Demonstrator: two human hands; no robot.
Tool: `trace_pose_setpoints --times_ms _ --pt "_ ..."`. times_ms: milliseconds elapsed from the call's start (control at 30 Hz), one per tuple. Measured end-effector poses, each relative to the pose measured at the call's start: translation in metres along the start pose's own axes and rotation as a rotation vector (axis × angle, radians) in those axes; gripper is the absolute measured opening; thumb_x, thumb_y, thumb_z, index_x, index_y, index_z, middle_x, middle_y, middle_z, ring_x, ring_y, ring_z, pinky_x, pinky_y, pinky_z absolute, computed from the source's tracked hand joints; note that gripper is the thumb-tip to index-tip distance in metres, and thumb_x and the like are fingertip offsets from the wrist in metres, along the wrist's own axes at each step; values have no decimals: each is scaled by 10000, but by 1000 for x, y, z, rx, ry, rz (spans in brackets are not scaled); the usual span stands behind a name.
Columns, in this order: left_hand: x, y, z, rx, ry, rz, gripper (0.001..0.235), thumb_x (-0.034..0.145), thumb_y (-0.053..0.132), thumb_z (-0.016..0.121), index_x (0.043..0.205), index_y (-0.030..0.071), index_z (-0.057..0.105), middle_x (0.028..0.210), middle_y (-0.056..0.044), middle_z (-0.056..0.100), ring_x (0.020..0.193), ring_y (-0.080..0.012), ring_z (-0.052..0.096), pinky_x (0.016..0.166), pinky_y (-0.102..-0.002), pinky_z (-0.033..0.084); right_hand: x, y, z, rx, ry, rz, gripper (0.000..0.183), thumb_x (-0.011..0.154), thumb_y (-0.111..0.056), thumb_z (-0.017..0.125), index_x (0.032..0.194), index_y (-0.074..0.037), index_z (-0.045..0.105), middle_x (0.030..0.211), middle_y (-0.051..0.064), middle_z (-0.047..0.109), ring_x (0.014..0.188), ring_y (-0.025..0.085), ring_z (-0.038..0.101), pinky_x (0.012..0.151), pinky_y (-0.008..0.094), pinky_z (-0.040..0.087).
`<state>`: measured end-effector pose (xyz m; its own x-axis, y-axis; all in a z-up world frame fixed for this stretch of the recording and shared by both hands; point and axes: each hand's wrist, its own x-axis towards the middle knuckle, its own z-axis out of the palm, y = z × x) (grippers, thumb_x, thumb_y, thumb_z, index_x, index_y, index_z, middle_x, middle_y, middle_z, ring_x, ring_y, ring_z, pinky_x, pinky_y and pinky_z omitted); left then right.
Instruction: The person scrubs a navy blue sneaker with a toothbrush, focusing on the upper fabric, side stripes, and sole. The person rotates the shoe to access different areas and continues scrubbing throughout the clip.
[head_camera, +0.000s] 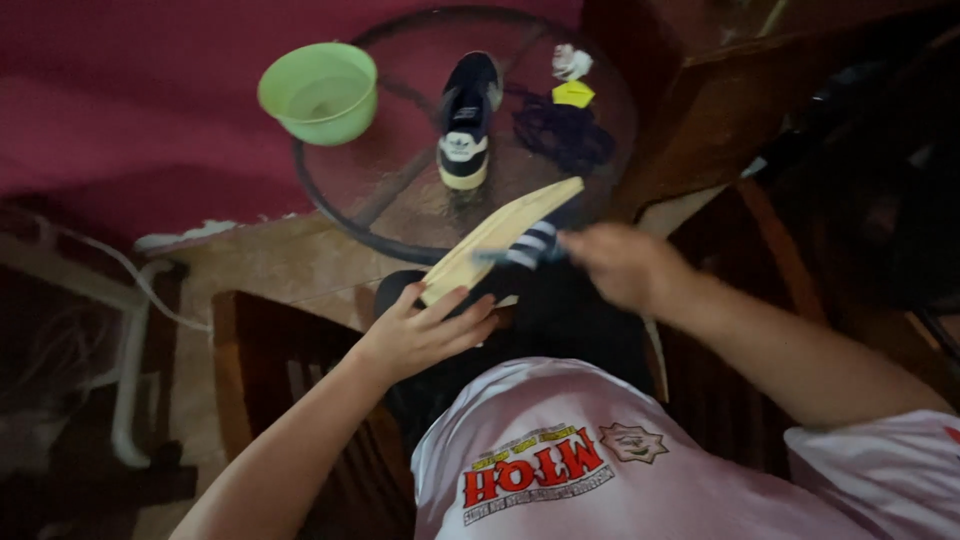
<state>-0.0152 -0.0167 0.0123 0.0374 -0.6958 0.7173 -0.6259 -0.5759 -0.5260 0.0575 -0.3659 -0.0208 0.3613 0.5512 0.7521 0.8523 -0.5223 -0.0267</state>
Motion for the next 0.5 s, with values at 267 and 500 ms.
trace_pose_setpoints --times_ms 267,500 --pt "-3 -4 5 26 43 -8 285 1101 351 404 1315 305 586 1385 26 629 1262 -206 563 855 -446 505 11 29 -23 -55 -280 275 272 1054 -249 604 1258 -127 736 1051 81 744 954 261 708 800 349 585" --pt "-4 -5 8 67 29 14 193 1096 293 471 1240 292 600 1457 26 583 1277 -197 547 880 -458 511 69 -53 -51 648 -408 849 364 1079 -414 475 1137 -158 726 753 61 702 657 186 661 563 296 508"
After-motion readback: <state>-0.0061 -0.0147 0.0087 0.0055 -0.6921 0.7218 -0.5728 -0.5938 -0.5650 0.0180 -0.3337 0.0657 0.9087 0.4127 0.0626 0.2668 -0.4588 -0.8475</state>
